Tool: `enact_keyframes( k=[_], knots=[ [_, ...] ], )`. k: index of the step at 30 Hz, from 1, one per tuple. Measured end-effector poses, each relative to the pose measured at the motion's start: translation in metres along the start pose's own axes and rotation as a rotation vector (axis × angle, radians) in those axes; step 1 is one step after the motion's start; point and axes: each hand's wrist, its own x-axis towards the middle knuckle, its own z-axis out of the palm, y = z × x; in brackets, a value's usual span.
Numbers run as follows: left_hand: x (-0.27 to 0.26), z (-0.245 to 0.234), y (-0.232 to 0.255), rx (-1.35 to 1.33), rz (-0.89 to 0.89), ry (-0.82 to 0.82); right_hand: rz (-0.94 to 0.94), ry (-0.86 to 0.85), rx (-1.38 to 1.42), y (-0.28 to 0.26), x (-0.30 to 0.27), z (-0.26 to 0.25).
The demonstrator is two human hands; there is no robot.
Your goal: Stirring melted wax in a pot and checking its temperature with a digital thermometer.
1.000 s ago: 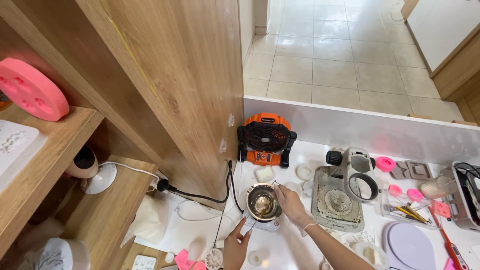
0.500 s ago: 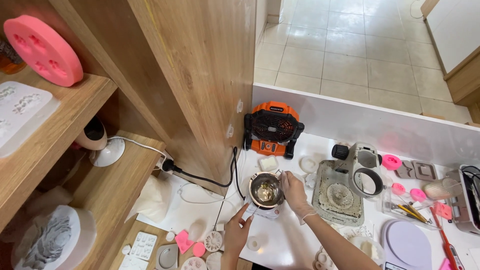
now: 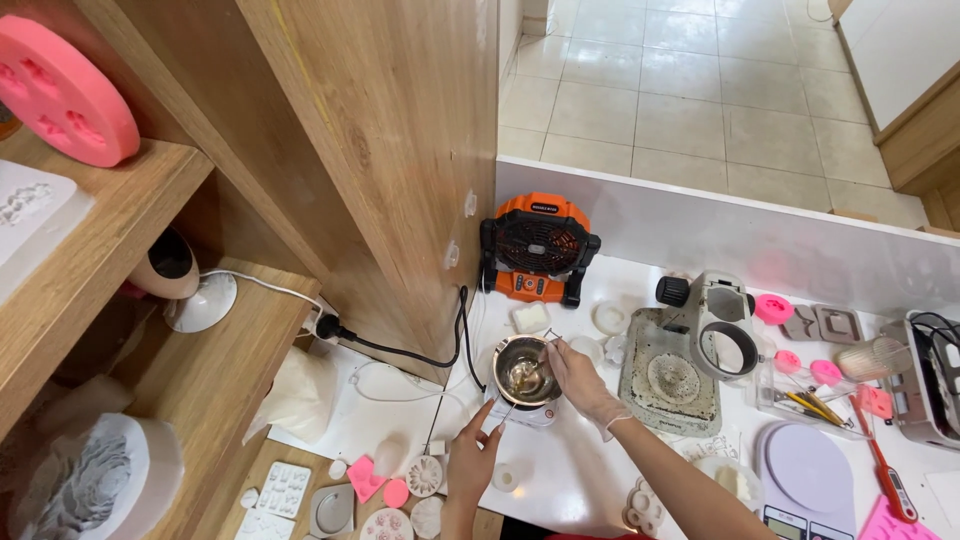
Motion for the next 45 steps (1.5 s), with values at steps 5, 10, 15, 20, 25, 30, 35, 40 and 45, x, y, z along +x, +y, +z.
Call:
enact_keyframes(
  k=[5, 10, 15, 20, 25, 30, 35, 40, 45],
  knots=[
    [0.001, -0.003, 0.000, 0.028, -0.007, -0.008, -0.024, 0.198, 0.030, 0.006, 0.004, 0.006],
    [0.002, 0.002, -0.008, -0.021, 0.054, 0.029, 0.123, 0.013, 0.068, 0.015, 0.011, 0.004],
    [0.007, 0.010, -0.023, 0.000, -0.003, 0.021, 0.071, 0.125, 0.027, 0.010, 0.002, 0.005],
    [0.010, 0.013, -0.031, 0.074, -0.044, 0.011, 0.063, 0.103, 0.005, 0.033, 0.011, 0.007],
    [0.014, 0.019, -0.035, 0.082, 0.062, 0.127, 0.009, 0.034, 0.005, 0.022, 0.005, 0.009],
    [0.015, 0.008, -0.024, 0.002, 0.035, 0.038, -0.039, 0.095, -0.073, 0.003, 0.000, 0.001],
    [0.022, 0.000, -0.020, -0.224, -0.131, -0.165, -0.059, -0.041, -0.064, 0.005, 0.002, 0.000],
    [0.028, 0.012, -0.036, -0.187, -0.201, -0.214, -0.085, 0.055, -0.031, 0.009, 0.006, 0.000],
    [0.017, 0.012, -0.035, -0.255, -0.093, -0.185, -0.098, 0.047, -0.099, 0.006, 0.000, -0.006]
  ],
)
